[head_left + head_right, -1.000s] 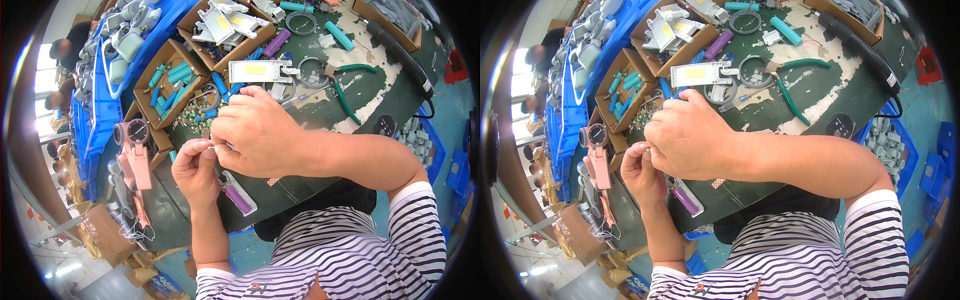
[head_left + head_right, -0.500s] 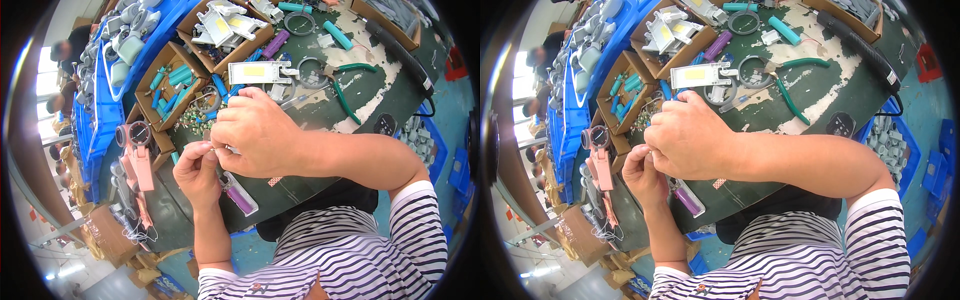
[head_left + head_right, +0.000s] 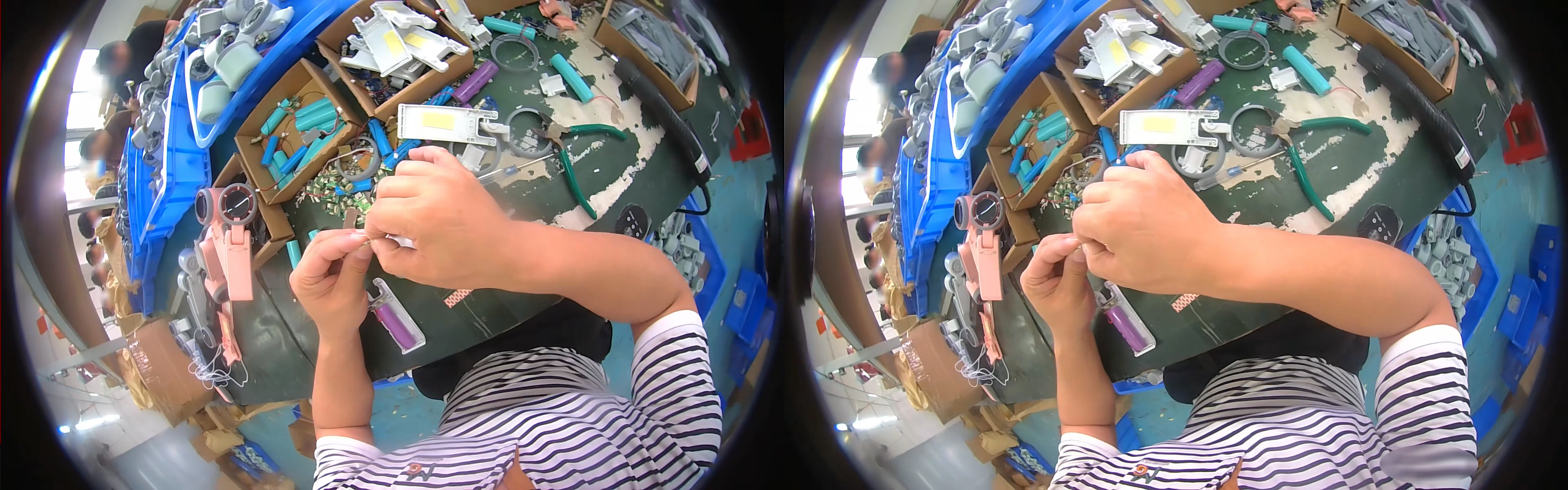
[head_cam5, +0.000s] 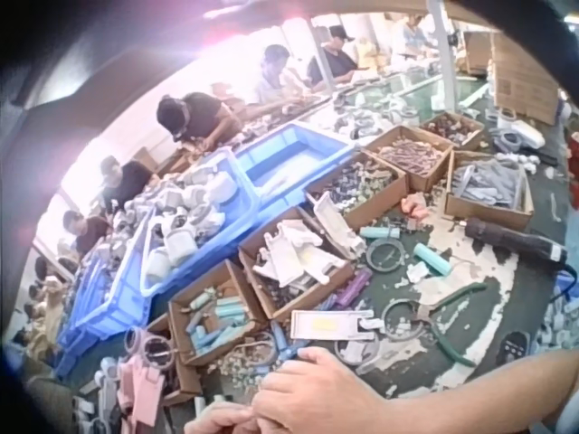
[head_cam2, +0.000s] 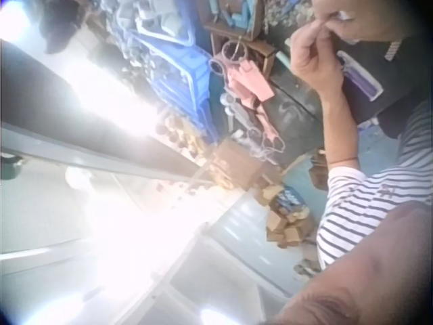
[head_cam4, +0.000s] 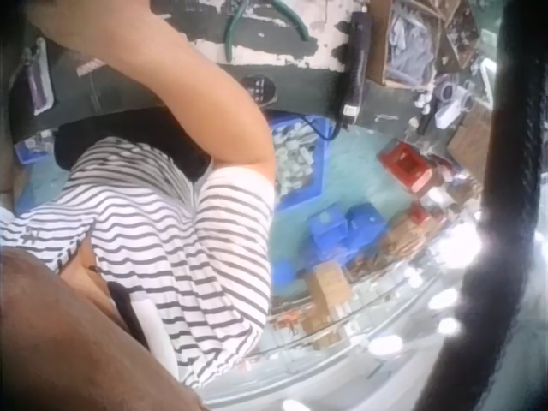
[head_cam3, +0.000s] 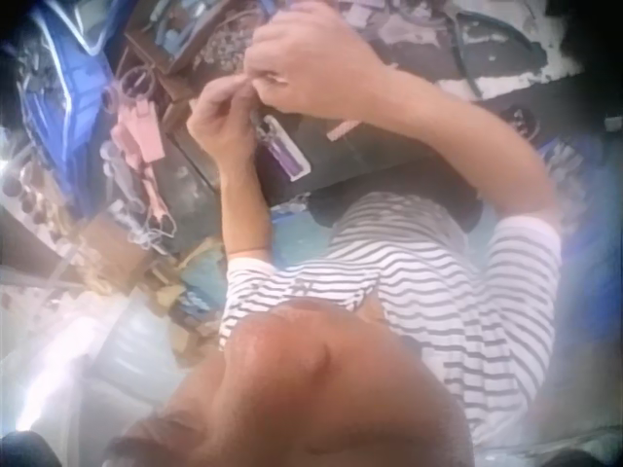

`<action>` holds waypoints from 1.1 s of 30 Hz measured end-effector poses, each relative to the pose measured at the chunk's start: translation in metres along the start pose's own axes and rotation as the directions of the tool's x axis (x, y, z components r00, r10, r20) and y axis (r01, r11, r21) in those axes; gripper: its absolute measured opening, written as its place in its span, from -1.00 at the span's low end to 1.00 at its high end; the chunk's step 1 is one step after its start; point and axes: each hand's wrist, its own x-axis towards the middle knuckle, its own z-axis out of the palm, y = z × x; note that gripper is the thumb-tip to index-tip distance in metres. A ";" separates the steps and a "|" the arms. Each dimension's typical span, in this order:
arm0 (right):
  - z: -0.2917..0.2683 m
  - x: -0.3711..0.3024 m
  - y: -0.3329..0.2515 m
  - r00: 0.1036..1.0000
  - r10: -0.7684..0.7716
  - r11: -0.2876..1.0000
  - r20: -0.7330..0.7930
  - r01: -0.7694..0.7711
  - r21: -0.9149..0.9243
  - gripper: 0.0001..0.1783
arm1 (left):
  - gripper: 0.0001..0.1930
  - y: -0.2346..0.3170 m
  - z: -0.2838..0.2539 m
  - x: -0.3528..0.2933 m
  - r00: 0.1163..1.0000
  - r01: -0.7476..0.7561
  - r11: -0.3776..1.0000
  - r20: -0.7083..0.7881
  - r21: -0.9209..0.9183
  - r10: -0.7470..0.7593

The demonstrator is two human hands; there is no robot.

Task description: Assembling small portable fans and electronic components at a factory workbench.

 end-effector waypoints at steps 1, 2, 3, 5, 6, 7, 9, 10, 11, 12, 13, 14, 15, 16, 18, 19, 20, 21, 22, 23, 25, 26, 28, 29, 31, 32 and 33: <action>0.000 0.000 0.000 1.000 0.005 1.000 -0.002 -0.005 -0.004 -0.93 | -0.84 0.000 0.000 0.000 1.000 -0.010 1.000 0.006 0.030 0.010; 0.000 0.000 0.000 1.000 -0.003 1.000 0.002 0.003 -0.004 -0.93 | -0.84 0.000 0.001 0.000 1.000 -0.020 0.998 0.012 0.058 0.019; 0.001 0.000 0.001 1.000 -0.008 1.000 -0.001 0.008 -0.015 -0.92 | -0.84 0.001 0.001 -0.001 1.000 -0.025 0.998 0.005 0.057 0.025; 0.000 0.001 0.000 1.000 -0.021 0.999 0.001 0.021 -0.026 -0.91 | -0.85 0.003 0.004 -0.002 1.000 -0.004 1.000 -0.003 0.010 0.004; -0.001 0.002 -0.001 1.000 -0.005 1.000 0.007 0.005 0.010 -0.93 | -0.85 0.003 0.005 -0.002 1.000 -0.010 1.000 -0.010 0.008 0.010; -0.002 0.002 -0.002 1.000 0.012 0.999 0.014 -0.012 0.046 -0.90 | -0.84 0.004 0.006 -0.002 1.000 0.022 0.997 -0.012 -0.081 -0.023; -0.005 0.003 -0.003 1.000 0.018 0.998 0.021 -0.019 0.060 -0.90 | -0.83 0.005 0.007 -0.001 0.999 0.046 0.984 -0.015 -0.173 -0.050; -0.006 0.003 -0.003 0.999 0.032 0.996 0.025 -0.034 0.077 -0.90 | -0.83 0.005 0.008 -0.001 0.998 0.064 0.979 -0.008 -0.193 -0.067; -0.006 0.003 -0.003 0.999 0.028 0.997 0.028 -0.030 0.075 -0.90 | -0.83 0.006 0.008 -0.002 0.996 0.086 0.974 0.000 -0.211 -0.088; -0.005 0.003 -0.003 0.999 0.033 0.997 0.032 -0.035 0.072 -0.91 | -0.83 0.006 0.008 -0.002 0.996 0.083 0.973 -0.003 -0.214 -0.085; -0.005 0.003 -0.002 0.999 0.038 0.997 0.035 -0.040 0.069 -0.91 | -0.84 0.008 0.008 -0.003 0.994 0.105 0.970 -0.008 -0.218 -0.109; -0.005 0.003 -0.003 0.999 0.034 0.997 0.037 -0.037 0.068 -0.91 | -0.85 0.009 0.008 -0.002 0.991 0.128 0.967 -0.012 -0.222 -0.134; -0.005 0.004 -0.003 0.999 0.038 0.997 0.036 -0.041 0.068 -0.92 | -0.85 0.010 0.009 -0.002 0.991 0.125 0.967 -0.014 -0.224 -0.131; -0.006 0.004 -0.004 0.998 0.043 0.997 0.036 -0.045 0.069 -0.92 | -0.86 0.012 0.009 -0.001 0.990 0.134 0.958 -0.002 -0.254 -0.140; -0.005 0.003 -0.005 0.999 0.036 0.997 0.025 -0.038 0.073 -0.92 | -0.87 0.012 0.009 -0.001 0.989 0.142 0.948 0.006 -0.284 -0.146; -0.004 0.004 -0.005 0.999 0.034 0.996 0.011 -0.035 0.077 -0.92 | -0.87 0.010 0.009 0.000 0.993 0.119 0.952 0.008 -0.281 -0.121; -0.004 0.003 -0.004 0.999 0.034 0.996 0.013 -0.034 0.077 -0.92 | -0.88 0.009 0.010 0.000 0.995 0.098 0.955 0.013 -0.279 -0.099; -0.004 0.003 -0.004 0.999 0.030 0.996 0.012 -0.031 0.083 -0.91 | -0.88 0.009 0.010 0.000 0.995 0.098 0.955 0.012 -0.280 -0.099; -0.003 0.003 -0.004 1.000 0.027 0.996 0.010 -0.027 0.090 -0.91 | -0.88 0.009 0.010 0.000 0.995 0.098 0.956 0.013 -0.277 -0.098; -0.003 0.003 -0.003 1.000 0.027 0.996 0.011 -0.028 0.089 -0.91 | -0.88 0.009 0.010 0.000 0.995 0.099 0.957 0.015 -0.273 -0.098; -0.003 0.003 -0.003 1.000 0.024 0.995 0.014 -0.026 0.093 -0.91 | -0.88 0.010 0.011 0.000 0.996 0.090 0.966 0.013 -0.243 -0.090; -0.003 0.003 -0.002 1.000 0.025 0.995 0.014 -0.027 0.091 -0.91 | -0.88 0.010 0.012 0.000 0.997 0.081 0.974 0.013 -0.210 -0.080; -0.002 0.002 -0.002 1.000 0.022 0.996 0.006 -0.022 0.085 -0.91 | -0.88 0.011 0.012 -0.001 0.995 0.098 0.972 0.012 -0.214 -0.097; -0.002 0.003 -0.002 1.000 0.023 0.996 0.007 -0.023 0.083 -0.91 | -0.88 0.011 0.012 -0.002 0.993 0.114 0.970 0.008 -0.216 -0.115; 0.000 0.003 -0.001 1.000 0.012 0.995 0.003 -0.012 0.098 -0.91 | -0.88 0.010 0.011 -0.004 0.992 0.121 0.967 -0.004 -0.224 -0.125; 0.000 0.002 -0.001 1.000 0.012 0.995 0.003 -0.012 0.097 -0.91 | -0.87 0.009 0.011 -0.004 0.991 0.127 0.966 -0.017 -0.227 -0.134; 0.001 0.002 -0.001 1.000 0.015 0.995 0.003 -0.015 0.096 -0.91 | -0.87 0.008 0.011 -0.004 0.991 0.126 0.965 -0.017 -0.228 -0.134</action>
